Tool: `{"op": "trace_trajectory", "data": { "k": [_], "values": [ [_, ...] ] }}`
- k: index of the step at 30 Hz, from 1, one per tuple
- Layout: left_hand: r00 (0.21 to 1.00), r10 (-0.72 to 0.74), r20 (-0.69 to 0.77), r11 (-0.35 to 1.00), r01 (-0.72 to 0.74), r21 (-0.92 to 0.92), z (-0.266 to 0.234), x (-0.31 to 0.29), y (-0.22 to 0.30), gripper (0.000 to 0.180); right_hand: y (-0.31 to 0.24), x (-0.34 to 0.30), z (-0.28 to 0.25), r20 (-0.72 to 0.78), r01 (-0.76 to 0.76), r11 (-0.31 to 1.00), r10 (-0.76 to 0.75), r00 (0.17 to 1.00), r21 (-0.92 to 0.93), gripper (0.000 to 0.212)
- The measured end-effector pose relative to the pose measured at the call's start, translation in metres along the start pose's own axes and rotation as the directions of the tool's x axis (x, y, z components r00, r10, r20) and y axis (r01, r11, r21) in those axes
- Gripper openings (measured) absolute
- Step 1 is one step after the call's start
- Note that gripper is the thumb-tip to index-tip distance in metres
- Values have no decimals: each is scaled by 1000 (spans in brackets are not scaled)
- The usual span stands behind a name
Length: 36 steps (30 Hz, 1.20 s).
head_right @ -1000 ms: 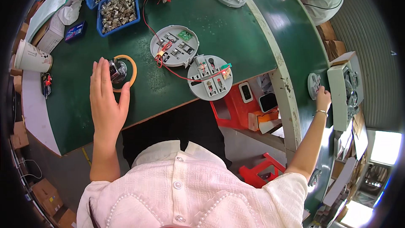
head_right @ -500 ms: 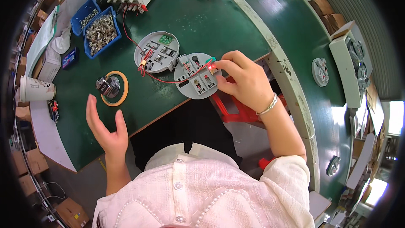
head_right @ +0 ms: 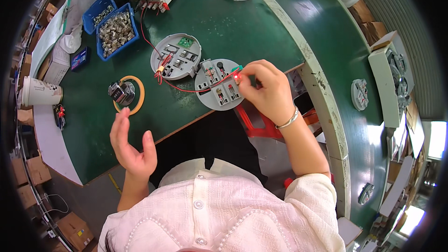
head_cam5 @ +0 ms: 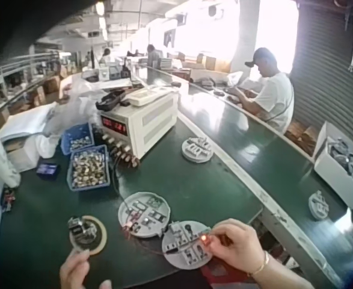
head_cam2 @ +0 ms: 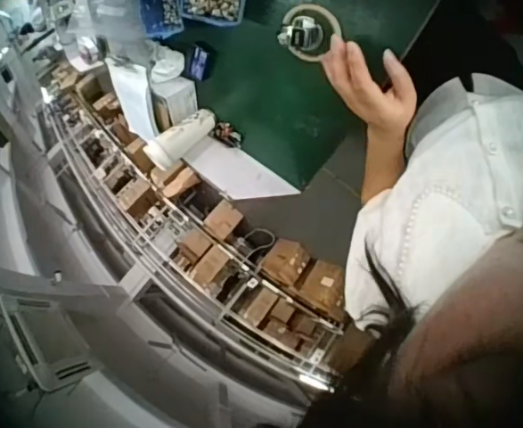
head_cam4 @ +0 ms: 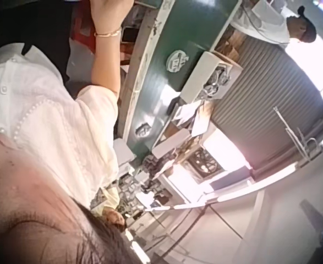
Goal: Assembling and inspecting electronic circuit boards at a production workstation.
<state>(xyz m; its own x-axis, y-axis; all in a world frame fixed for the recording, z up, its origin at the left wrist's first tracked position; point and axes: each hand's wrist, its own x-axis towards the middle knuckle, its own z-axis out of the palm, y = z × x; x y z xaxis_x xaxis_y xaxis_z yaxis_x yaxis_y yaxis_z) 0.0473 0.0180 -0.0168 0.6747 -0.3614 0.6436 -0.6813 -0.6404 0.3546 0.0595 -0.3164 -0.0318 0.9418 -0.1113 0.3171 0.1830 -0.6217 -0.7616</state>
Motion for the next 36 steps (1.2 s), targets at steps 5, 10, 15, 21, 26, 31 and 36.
{"op": "trace_trajectory", "data": {
  "k": [5,10,15,21,26,31,36],
  "values": [
    [993,81,88,981,-64,-181,5,3,15,52,-1,-6,2,-75,-77,997,78,994,11,18],
    [958,148,247,962,-82,-260,24,11,26,48,-11,3,-13,95,261,951,-248,964,-168,18],
    [893,249,375,960,-176,-220,67,28,52,51,-13,15,-20,235,321,922,-271,934,-214,18],
    [885,232,405,972,-194,-134,84,24,49,53,-12,16,-17,246,387,880,-325,913,-275,17],
    [881,235,410,970,-189,-152,87,24,51,53,-11,7,-4,74,251,935,-240,968,-251,16],
    [875,223,431,973,-169,-160,83,25,50,66,-3,-6,4,-273,-103,995,102,957,11,16],
    [930,103,353,882,79,-465,57,40,56,45,-46,-29,17,-354,105,990,-133,926,-96,18]
  ]
}}
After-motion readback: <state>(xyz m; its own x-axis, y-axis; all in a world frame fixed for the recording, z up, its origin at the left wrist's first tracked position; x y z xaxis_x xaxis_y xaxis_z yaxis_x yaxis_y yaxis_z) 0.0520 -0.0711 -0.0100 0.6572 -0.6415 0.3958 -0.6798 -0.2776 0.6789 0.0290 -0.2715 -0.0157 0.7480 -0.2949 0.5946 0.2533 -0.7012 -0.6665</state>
